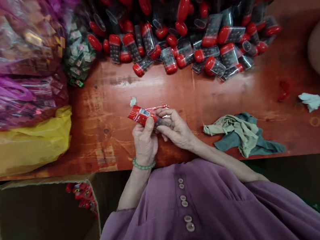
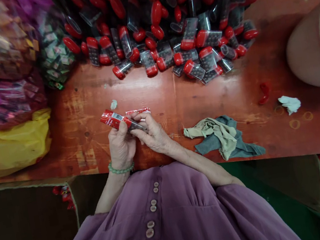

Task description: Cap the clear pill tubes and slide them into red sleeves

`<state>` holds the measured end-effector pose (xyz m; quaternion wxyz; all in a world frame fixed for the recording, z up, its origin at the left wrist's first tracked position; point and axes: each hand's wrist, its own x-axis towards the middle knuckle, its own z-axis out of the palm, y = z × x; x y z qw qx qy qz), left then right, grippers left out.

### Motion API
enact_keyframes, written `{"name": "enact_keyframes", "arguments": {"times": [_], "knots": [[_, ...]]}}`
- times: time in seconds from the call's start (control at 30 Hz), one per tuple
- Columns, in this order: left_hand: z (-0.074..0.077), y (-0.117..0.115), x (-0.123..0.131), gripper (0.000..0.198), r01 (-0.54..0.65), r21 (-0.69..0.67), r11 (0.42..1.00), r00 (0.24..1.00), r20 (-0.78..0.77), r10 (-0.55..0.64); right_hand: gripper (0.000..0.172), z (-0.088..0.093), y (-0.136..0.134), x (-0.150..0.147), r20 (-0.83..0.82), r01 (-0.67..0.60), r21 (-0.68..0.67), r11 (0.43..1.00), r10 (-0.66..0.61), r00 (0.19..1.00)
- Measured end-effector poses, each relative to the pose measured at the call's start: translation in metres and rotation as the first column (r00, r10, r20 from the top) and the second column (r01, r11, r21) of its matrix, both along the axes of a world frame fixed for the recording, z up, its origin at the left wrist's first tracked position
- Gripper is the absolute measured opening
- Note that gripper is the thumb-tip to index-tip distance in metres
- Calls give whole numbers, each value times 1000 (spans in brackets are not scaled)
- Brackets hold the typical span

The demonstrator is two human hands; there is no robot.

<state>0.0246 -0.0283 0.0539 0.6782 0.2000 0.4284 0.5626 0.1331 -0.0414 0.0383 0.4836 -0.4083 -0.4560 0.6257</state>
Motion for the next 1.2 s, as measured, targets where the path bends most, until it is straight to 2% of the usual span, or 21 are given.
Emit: {"name": "enact_keyframes", "arguments": {"times": [0.1, 0.23, 0.4, 0.47, 0.57, 0.7, 0.8, 0.87, 0.93, 1.07, 1.2], "knots": [[1, -2, 3, 35, 31, -4, 1000, 1000, -3, -31, 36, 1, -1, -2, -36, 28, -6, 1000, -28, 999], [7, -1, 2, 40, 48, -17, 999, 997, -51, -49, 35, 7, 2, -4, -29, 3, -42, 999, -5, 1000], [8, 0, -3, 39, -104, 27, 994, 991, -76, 106, 34, 12, 2, 0, 54, -6, -10, 1000, 7, 999], [6, 0, -5, 35, -126, 17, 992, 990, -68, 126, 33, 11, -1, 3, 85, -27, 14, 1000, 26, 996], [5, -2, -7, 38, -58, -27, 998, 997, -44, 57, 34, 8, -7, 8, 95, -59, 31, 998, 56, 994], [11, -7, -7, 39, 38, -12, 999, 999, -6, -38, 35, 4, -10, 12, 9, -79, 0, 997, 79, 997], [18, -11, -6, 37, 64, 0, 998, 998, 3, -64, 36, 3, -10, 12, -103, -114, -28, 993, 111, 988], [21, -13, -4, 36, 54, 13, 998, 999, -9, -54, 37, 5, -11, 12, -116, -134, -37, 990, 129, 985], [22, -15, -2, 36, 31, 25, 999, 999, -25, -31, 36, 6, -13, 13, -50, -114, -12, 993, 113, 992], [19, -18, 4, 38, -20, 3, 1000, 998, -61, 20, 32, 5, -20, 14, 135, -38, 122, 992, 22, 991], [17, -19, 7, 38, -42, -27, 999, 996, -75, 40, 37, -1, -22, 15, 159, 8, 175, 984, -36, 987]]}}
